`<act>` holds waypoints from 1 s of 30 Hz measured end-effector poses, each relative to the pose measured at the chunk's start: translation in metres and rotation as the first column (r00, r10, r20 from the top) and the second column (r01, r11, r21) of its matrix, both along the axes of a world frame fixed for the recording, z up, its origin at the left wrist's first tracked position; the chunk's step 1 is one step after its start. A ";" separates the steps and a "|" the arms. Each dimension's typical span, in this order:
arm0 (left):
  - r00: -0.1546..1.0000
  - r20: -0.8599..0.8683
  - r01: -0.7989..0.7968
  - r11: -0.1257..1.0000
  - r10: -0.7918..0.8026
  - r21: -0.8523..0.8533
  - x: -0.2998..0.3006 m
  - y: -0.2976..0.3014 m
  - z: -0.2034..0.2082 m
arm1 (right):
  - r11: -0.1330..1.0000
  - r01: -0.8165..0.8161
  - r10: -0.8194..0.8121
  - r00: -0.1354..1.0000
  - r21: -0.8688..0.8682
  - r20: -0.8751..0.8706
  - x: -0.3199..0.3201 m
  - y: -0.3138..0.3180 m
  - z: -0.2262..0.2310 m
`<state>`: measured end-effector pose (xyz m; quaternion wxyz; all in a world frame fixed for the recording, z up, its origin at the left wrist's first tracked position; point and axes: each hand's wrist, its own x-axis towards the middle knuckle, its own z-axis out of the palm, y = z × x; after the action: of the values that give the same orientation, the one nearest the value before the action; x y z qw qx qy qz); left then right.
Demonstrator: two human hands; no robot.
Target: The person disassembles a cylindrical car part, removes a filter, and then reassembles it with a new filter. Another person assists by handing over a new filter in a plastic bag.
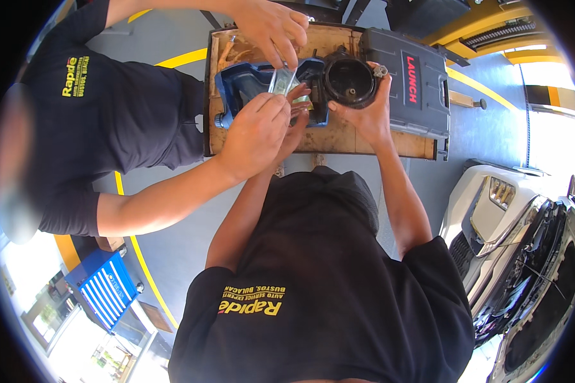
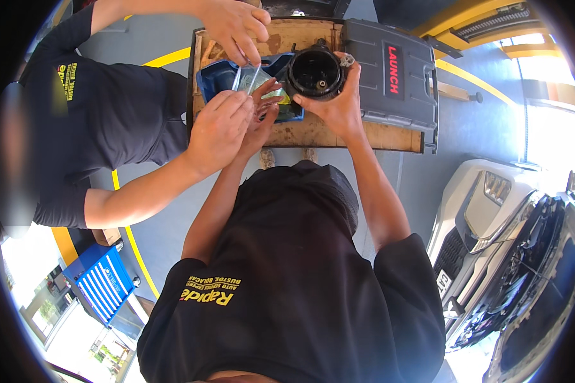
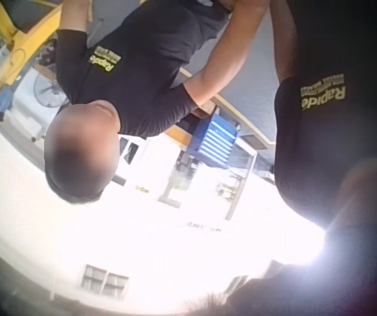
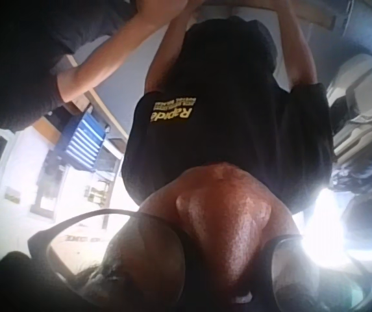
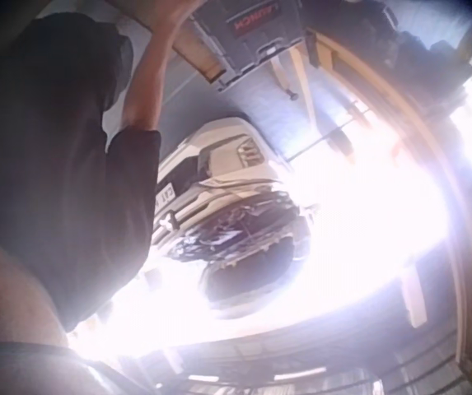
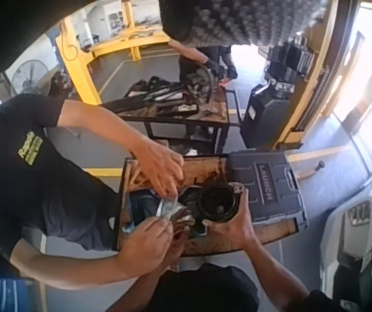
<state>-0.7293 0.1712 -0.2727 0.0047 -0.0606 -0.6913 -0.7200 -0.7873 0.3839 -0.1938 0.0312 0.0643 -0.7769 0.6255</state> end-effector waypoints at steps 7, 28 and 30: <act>0.999 0.032 0.009 1.000 -0.009 -0.005 -0.003 -0.003 -0.001 | 0.998 0.025 -0.024 1.000 -0.061 0.006 -0.002 0.001 -0.006; 0.997 -0.048 -0.068 0.953 0.056 -0.294 0.012 -0.033 -0.009 | 0.997 0.042 -0.040 0.999 0.059 -0.035 0.000 0.002 0.000; 0.993 -0.082 -0.107 0.950 0.087 -0.293 0.011 -0.036 -0.006 | 0.997 0.039 -0.037 0.998 0.064 -0.043 0.001 0.001 -0.001</act>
<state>-0.7186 0.1354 -0.2788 0.0546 -0.0512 -0.7930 -0.6047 -0.7865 0.3853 -0.1950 0.0574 0.0637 -0.7971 0.5978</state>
